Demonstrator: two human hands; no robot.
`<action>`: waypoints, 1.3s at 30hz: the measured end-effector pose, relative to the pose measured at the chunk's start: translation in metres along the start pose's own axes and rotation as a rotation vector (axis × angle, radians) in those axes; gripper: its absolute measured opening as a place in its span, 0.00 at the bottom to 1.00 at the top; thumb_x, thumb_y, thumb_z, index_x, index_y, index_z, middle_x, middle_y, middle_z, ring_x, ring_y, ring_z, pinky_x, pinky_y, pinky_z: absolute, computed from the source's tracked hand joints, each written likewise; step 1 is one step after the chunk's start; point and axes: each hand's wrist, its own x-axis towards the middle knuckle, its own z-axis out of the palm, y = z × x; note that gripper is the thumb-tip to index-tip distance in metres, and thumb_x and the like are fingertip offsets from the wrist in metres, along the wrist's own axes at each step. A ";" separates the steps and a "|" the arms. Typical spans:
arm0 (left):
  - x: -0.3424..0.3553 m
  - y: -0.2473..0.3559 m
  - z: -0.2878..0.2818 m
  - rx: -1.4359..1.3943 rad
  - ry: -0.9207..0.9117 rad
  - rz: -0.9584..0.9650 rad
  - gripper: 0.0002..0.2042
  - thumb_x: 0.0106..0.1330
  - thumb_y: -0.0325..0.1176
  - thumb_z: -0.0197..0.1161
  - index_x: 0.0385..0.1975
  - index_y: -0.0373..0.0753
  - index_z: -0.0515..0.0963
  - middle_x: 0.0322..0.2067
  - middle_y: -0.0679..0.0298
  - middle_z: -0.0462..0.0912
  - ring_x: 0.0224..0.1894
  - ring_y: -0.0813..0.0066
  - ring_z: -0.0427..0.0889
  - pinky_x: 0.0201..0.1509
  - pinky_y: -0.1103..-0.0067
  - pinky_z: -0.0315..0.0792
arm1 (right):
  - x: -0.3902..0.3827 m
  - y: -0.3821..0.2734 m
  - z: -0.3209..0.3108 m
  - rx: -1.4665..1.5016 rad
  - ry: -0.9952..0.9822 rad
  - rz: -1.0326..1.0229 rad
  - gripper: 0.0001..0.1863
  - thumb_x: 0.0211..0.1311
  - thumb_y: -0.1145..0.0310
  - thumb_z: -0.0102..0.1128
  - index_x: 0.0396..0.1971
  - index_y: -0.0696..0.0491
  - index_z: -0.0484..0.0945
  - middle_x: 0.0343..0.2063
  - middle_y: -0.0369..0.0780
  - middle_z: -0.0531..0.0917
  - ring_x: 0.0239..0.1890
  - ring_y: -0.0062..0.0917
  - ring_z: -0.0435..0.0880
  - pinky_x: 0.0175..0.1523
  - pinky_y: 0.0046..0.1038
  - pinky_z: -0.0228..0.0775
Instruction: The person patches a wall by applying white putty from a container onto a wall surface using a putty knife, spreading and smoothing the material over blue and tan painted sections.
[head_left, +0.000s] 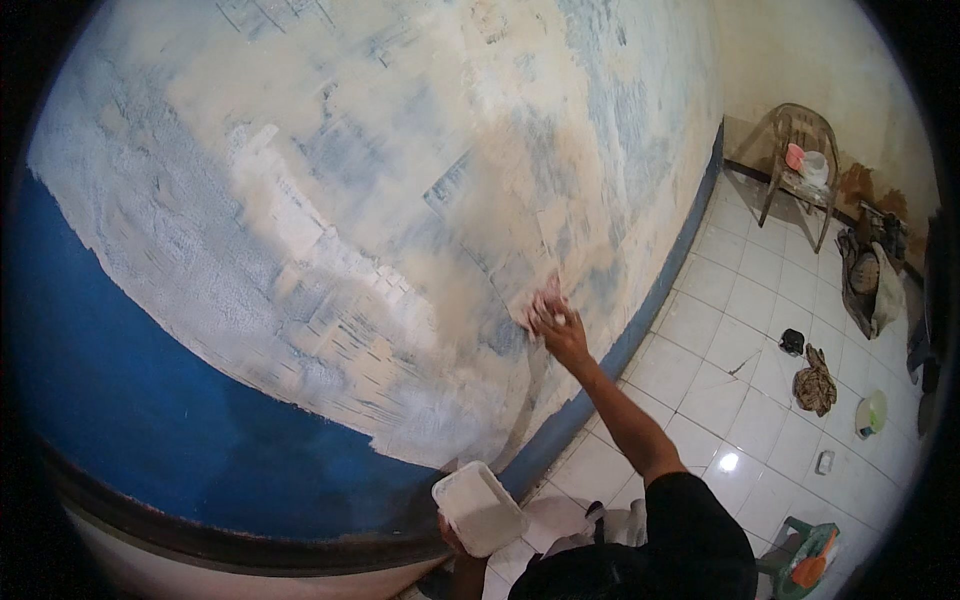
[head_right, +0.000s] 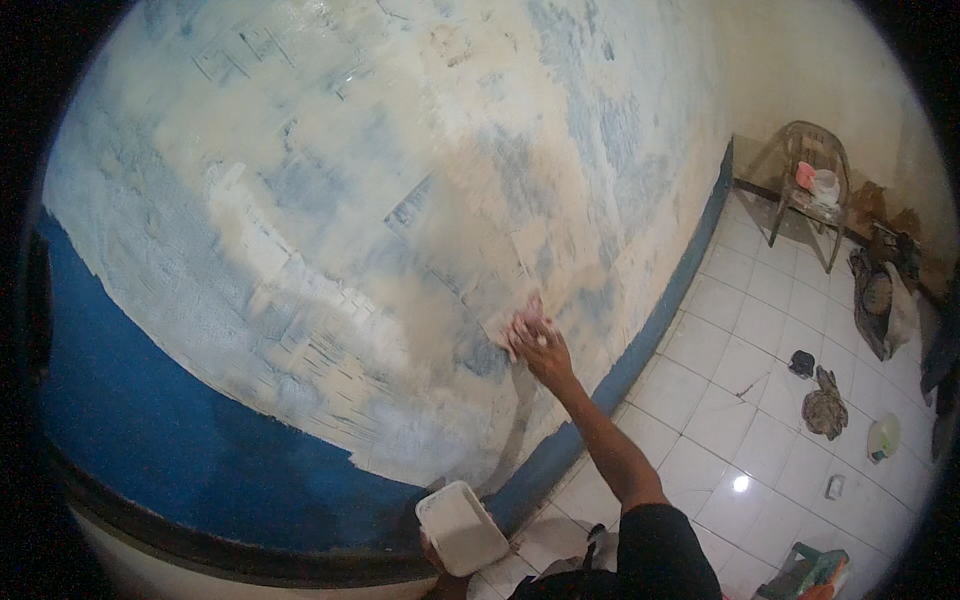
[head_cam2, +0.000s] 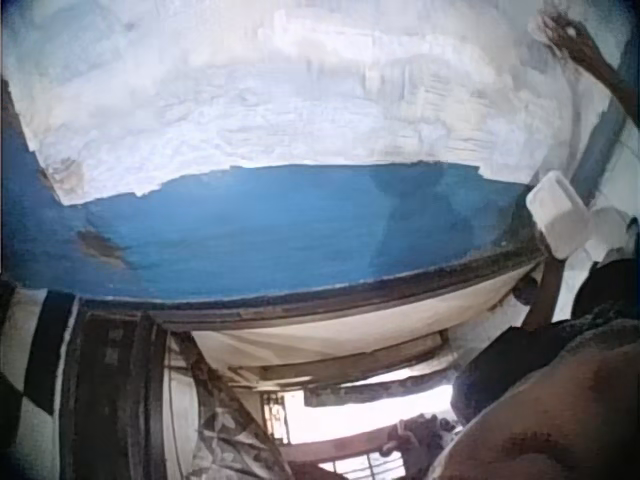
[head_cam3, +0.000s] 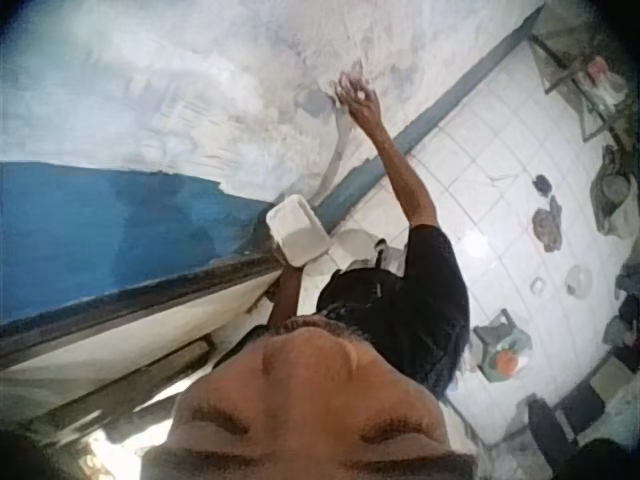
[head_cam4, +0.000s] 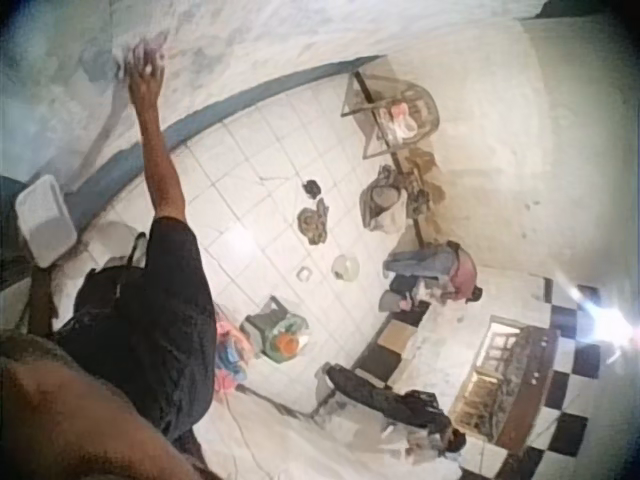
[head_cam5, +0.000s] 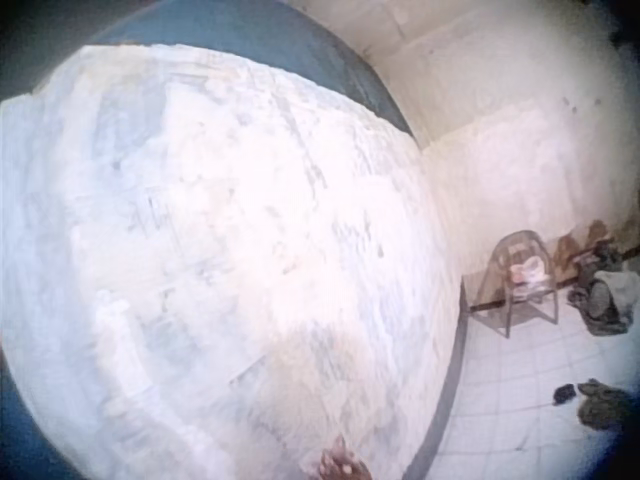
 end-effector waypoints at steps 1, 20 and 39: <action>0.002 0.005 0.006 0.320 0.120 -0.048 0.48 0.59 0.70 0.53 0.73 0.43 0.52 0.67 0.46 0.62 0.65 0.41 0.66 0.66 0.47 0.62 | -0.031 -0.001 0.002 0.024 -0.027 0.035 0.30 0.45 0.80 0.64 0.54 0.46 0.80 0.60 0.34 0.78 0.61 0.38 0.73 0.61 0.45 0.66; 0.007 0.014 0.032 -0.453 -0.111 -0.091 0.46 0.62 0.69 0.50 0.71 0.41 0.54 0.65 0.43 0.65 0.63 0.39 0.68 0.64 0.47 0.64 | 0.161 -0.062 -0.077 0.106 0.363 -0.090 0.22 0.51 0.69 0.71 0.50 0.40 0.83 0.56 0.28 0.82 0.60 0.30 0.76 0.52 0.31 0.66; -0.003 0.002 -0.005 -0.069 0.059 -0.078 0.47 0.58 0.72 0.51 0.73 0.48 0.52 0.69 0.50 0.60 0.67 0.39 0.62 0.68 0.42 0.55 | 0.116 -0.055 -0.025 0.203 0.294 -0.109 0.25 0.44 0.73 0.72 0.48 0.43 0.84 0.54 0.31 0.83 0.62 0.33 0.75 0.53 0.34 0.62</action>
